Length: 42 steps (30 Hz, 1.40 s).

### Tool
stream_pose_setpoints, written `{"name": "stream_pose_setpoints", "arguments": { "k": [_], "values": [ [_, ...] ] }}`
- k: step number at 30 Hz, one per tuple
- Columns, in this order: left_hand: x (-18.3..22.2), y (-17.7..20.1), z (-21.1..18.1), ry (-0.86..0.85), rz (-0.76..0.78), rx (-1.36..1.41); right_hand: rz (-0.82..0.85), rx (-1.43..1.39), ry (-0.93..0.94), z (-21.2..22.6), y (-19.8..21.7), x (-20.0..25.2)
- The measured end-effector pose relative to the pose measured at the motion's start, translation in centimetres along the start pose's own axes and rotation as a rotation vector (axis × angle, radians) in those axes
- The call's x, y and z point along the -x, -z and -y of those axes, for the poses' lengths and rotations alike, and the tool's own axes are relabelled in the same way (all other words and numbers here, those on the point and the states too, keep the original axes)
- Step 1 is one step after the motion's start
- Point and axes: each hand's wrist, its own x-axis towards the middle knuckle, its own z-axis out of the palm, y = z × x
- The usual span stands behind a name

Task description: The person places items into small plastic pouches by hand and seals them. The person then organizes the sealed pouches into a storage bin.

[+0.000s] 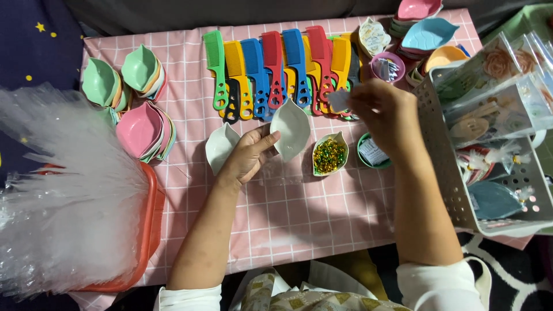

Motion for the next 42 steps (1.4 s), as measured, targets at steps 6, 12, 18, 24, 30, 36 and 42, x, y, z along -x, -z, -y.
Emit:
{"name": "stream_pose_setpoints", "arguments": {
  "k": [6, 12, 18, 24, 30, 36, 42],
  "values": [
    [-0.3, 0.6, 0.3, -0.027, -0.042, 0.002, 0.097, -0.239, 0.103, 3.4, -4.2, -3.7],
    [-0.3, 0.4, 0.1, -0.045, -0.064, -0.062, 0.318, 0.034, 0.201, 4.9, -4.9, -4.1],
    [-0.2, 0.1, -0.3, -0.027, -0.08, -0.08, 0.344, 0.077, 0.306, 5.4, -4.0, -4.0],
    [0.0, -1.6, -1.6, -0.103, -0.021, -0.117, 0.351, -0.031, 0.283, 4.4, -3.5, -4.2],
    [1.4, -5.2, -5.9, -0.313, 0.036, -0.28, 0.229, -0.226, 0.404, 6.8, -1.2, -4.4],
    [3.1, -9.7, -10.4, -0.659, 0.114, -0.605, 0.185, -0.579, 0.383, 9.2, 1.9, -4.1],
    [2.1, -10.9, -10.9, -0.86, 0.058, -0.749, -0.027, -0.745, 0.236, 8.1, 1.5, -4.9]
  ]
}}
